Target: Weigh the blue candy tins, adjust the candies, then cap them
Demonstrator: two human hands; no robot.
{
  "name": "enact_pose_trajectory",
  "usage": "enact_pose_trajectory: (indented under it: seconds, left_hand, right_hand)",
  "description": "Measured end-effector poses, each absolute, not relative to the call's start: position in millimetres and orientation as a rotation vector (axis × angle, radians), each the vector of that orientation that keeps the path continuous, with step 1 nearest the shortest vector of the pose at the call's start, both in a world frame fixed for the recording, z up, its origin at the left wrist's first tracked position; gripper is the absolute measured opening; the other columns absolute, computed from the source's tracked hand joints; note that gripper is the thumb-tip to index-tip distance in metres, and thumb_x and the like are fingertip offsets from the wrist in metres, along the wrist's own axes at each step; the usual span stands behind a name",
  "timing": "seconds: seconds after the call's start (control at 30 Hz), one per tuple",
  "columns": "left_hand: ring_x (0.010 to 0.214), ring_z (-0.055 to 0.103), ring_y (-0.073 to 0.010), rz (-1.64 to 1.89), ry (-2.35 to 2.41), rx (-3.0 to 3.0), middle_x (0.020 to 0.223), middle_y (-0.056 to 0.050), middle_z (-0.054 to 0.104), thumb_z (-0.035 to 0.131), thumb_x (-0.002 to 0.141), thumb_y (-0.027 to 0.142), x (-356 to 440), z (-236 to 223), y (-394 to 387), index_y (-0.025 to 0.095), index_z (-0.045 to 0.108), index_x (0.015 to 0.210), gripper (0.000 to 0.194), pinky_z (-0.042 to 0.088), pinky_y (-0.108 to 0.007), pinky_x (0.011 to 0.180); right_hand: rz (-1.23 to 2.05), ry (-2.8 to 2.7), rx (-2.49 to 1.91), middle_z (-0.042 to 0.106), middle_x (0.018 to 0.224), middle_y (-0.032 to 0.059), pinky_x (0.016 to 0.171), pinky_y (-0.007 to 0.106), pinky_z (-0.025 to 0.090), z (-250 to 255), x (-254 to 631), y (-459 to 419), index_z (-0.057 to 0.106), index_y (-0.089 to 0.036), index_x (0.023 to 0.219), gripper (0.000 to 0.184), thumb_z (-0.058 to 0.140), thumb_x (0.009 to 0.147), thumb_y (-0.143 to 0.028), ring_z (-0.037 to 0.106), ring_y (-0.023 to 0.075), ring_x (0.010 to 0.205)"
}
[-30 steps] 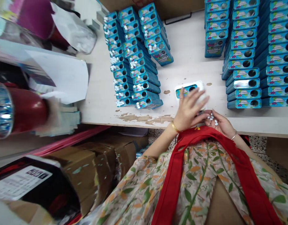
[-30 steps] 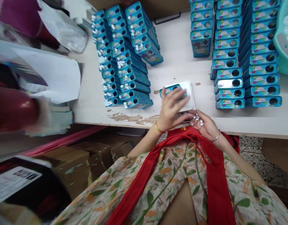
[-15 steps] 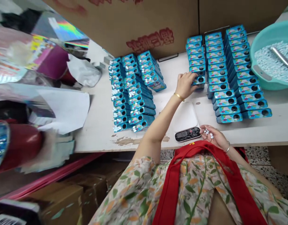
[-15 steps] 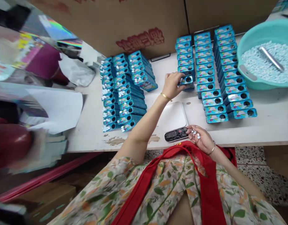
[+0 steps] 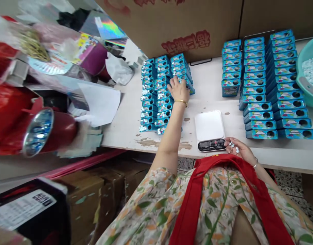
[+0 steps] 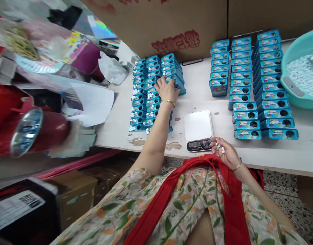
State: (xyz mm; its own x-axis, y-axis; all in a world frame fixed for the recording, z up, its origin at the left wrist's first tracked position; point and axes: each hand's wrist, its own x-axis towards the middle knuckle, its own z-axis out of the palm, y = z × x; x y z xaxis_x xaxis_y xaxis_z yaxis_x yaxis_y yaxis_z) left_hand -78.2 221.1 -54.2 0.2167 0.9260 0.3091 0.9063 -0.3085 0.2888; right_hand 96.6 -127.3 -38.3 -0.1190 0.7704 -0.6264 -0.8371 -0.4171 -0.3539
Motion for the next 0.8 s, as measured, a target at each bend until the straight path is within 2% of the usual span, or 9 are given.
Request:
enact_pose_trajectory:
  seconds: [0.1, 0.17, 0.23, 0.3, 0.4, 0.53, 0.6, 0.7, 0.8]
  left_hand:
    - [0.130, 0.023, -0.0222, 0.467, 1.687, 2.590, 0.136, -0.002, 0.045, 0.067, 0.093, 0.025, -79, -34, 199, 0.018, 0.057, 0.087, 0.014, 0.007, -0.062, 0.117]
    - [0.124, 0.032, -0.0188, 0.328, 1.615, 2.665, 0.128, -0.001, 0.052, 0.065, 0.092, 0.017, -78, -11, 175, 0.019, 0.060, 0.094, 0.006, 0.011, -0.056, 0.120]
    - [0.110, 0.043, -0.0177, 0.207, 1.535, 2.724, 0.117, -0.002, 0.057, 0.062, 0.093, 0.019, -77, 16, 146, 0.020, 0.060, 0.101, 0.008, 0.029, -0.048, 0.111]
    - [0.100, 0.049, -0.0194, 0.058, 1.383, 2.832, 0.115, -0.005, 0.059, 0.060, 0.095, 0.024, -76, 43, 112, 0.020, 0.061, 0.101, 0.007, 0.042, -0.039, 0.089]
    - [0.096, 0.056, -0.0242, -0.187, 1.108, 2.960, 0.111, -0.010, 0.062, 0.059, 0.095, 0.026, -67, 70, 65, 0.018, 0.063, 0.101, 0.011, 0.043, -0.037, 0.073]
    - [0.098, 0.060, -0.0281, -0.324, 0.955, 2.924, 0.107, -0.014, 0.064, 0.057, 0.095, 0.024, -53, 70, 34, 0.013, 0.065, 0.102, 0.015, 0.046, -0.037, 0.074]
    - [0.102, 0.059, -0.0294, -0.276, 0.954, 2.914, 0.111, -0.016, 0.063, 0.057, 0.095, 0.024, -51, 65, 28, 0.012, 0.064, 0.105, 0.017, 0.047, -0.039, 0.078]
    - [0.107, 0.056, -0.0298, 0.024, 0.936, 2.926, 0.124, -0.017, 0.058, 0.060, 0.094, 0.030, -51, 57, 11, 0.013, 0.059, 0.116, 0.027, 0.047, -0.041, 0.084]
    - [0.100, 0.056, -0.0249, 0.132, 0.622, 2.925, 0.120, -0.014, 0.059, 0.050, 0.100, 0.036, -45, 39, -23, 0.016, 0.057, 0.120, 0.029, 0.046, -0.036, 0.078]
  right_hand:
    - [1.759, 0.111, -0.933, 0.068, 0.078, 0.0039, 0.043, 0.013, 0.043, -35, 97, -130, 0.073, -0.014, 0.093, 0.020, 0.074, 0.076, -0.026, 0.059, 0.0081, 0.057]
    - [1.739, 0.129, -0.938, 0.069, 0.078, 0.0042, 0.045, 0.014, 0.046, -33, 97, -132, 0.073, -0.014, 0.092, 0.018, 0.071, 0.078, -0.024, 0.060, 0.0087, 0.059]
    - [1.727, 0.142, -0.941, 0.070, 0.078, 0.0048, 0.050, 0.015, 0.050, -32, 98, -135, 0.073, -0.014, 0.093, 0.016, 0.068, 0.080, -0.021, 0.063, 0.0097, 0.062]
    - [1.726, 0.149, -0.948, 0.072, 0.079, 0.0055, 0.055, 0.017, 0.054, -31, 98, -136, 0.073, -0.014, 0.093, 0.014, 0.064, 0.083, -0.019, 0.066, 0.0108, 0.065]
    - [1.733, 0.161, -0.954, 0.075, 0.086, 0.0081, 0.062, 0.019, 0.059, -29, 96, -137, 0.072, -0.013, 0.093, 0.016, 0.057, 0.086, -0.016, 0.072, 0.0139, 0.075]
    - [1.742, 0.186, -0.920, 0.076, 0.103, 0.0147, 0.079, 0.025, 0.062, -24, 93, -137, 0.071, -0.010, 0.097, 0.020, 0.053, 0.090, -0.014, 0.074, 0.0198, 0.097]
    - [1.752, 0.208, -0.900, 0.075, 0.107, 0.0141, 0.083, 0.027, 0.062, -22, 92, -138, 0.070, -0.011, 0.098, 0.021, 0.050, 0.091, -0.014, 0.073, 0.0202, 0.102]
    - [1.758, 0.249, -0.872, 0.076, 0.108, 0.0117, 0.086, 0.029, 0.062, -19, 93, -138, 0.070, -0.012, 0.102, 0.027, 0.044, 0.096, -0.019, 0.073, 0.0193, 0.105]
    - [1.710, 0.263, -0.865, 0.076, 0.103, 0.0102, 0.091, 0.036, 0.061, -20, 95, -138, 0.070, -0.014, 0.103, 0.038, 0.036, 0.102, -0.031, 0.073, 0.0200, 0.103]
